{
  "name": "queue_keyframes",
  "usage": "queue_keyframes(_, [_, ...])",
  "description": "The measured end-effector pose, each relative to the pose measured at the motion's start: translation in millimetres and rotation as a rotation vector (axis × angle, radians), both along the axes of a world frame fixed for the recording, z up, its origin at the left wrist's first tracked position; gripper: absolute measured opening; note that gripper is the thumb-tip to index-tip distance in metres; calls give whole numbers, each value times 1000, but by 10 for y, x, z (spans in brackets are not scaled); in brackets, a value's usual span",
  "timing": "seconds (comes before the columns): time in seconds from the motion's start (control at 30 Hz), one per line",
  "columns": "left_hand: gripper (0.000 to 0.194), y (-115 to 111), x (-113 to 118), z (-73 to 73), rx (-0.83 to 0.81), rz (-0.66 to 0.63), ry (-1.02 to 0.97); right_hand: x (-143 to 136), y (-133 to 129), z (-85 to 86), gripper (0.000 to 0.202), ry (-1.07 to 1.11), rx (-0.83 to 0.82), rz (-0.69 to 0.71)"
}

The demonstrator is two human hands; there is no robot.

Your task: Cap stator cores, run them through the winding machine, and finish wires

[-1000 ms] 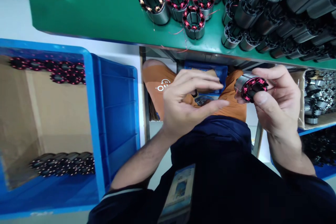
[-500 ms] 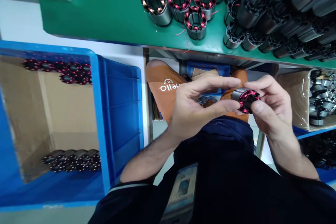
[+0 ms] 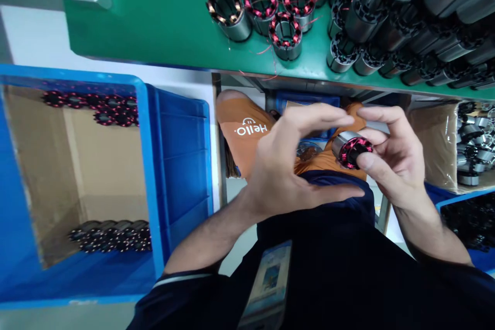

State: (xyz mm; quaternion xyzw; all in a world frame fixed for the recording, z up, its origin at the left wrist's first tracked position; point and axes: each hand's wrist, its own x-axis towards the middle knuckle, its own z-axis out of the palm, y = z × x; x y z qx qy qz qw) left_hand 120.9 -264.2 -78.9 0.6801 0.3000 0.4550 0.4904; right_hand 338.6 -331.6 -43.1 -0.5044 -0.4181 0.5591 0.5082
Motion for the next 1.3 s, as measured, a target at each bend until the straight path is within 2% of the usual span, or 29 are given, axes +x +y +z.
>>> queue_keyframes(0.07, [79, -20, 0, 116, 75, -15, 83, -12, 12, 0, 63, -25, 12, 32])
queue_keyframes(0.17, [68, -60, 3, 228, 64, -7, 152, 35, 27, 54, 66, -160, 65, 46])
queue_keyframes(0.23, [60, -72, 7, 252, 103, -18, 184, 93, 43, 91, 52, -282, 150, 33])
queue_keyframes(0.3, [50, -67, 21, 252, 207, -19, 193, 148, 62, 102, 26, -353, 236, -1])
queue_keyframes(0.4, [34, -32, 55, 252, 301, 95, 161, 193, 89, 77, 8, -351, 246, -174])
queue_keyframes(0.5, [33, 5, 86, 283, 319, 209, 119, 165, 78, 45, 5, -251, 177, -416])
queue_keyframes(0.53, [32, 10, 91, 297, 312, 224, 115, 139, 61, 38, 8, -236, 174, -447])
queue_keyframes(0.57, [31, 11, 93, 308, 293, 230, 116, 109, 36, 32, 13, -248, 188, -435])
queue_keyframes(0.67, [32, -13, 84, 317, 206, 211, 118, 20, -44, 23, 27, -389, 281, -263])
queue_keyframes(0.73, [36, -29, 74, 299, 136, 174, 140, -4, -70, 31, 17, -457, 320, -187])
queue_keyframes(0.8, [43, -28, 75, 271, 83, 138, 160, 10, -62, 53, 9, -488, 330, -180])
queue_keyframes(0.9, [49, -4, 116, 235, 55, 88, 157, 46, -20, 102, 11, -510, 319, -185])
queue_keyframes(0.97, [47, 5, 165, 221, 133, 81, 133, 30, -2, 120, 9, -475, 295, -213])
queue_keyframes(1.07, [41, -9, 232, 207, 266, 126, 120, -74, -14, 81, 2, -288, 186, -269])
queue_keyframes(1.13, [38, -21, 250, 190, 226, 147, 149, -170, -42, 9, 12, -108, 90, -242])
queue_keyframes(1.2, [43, -23, 245, 160, 156, 146, 195, -262, -71, -73, 22, 25, 19, -210])
queue_keyframes(1.3, [52, -6, 222, 99, 161, 128, 247, -364, -90, -155, 18, 61, -38, -290])
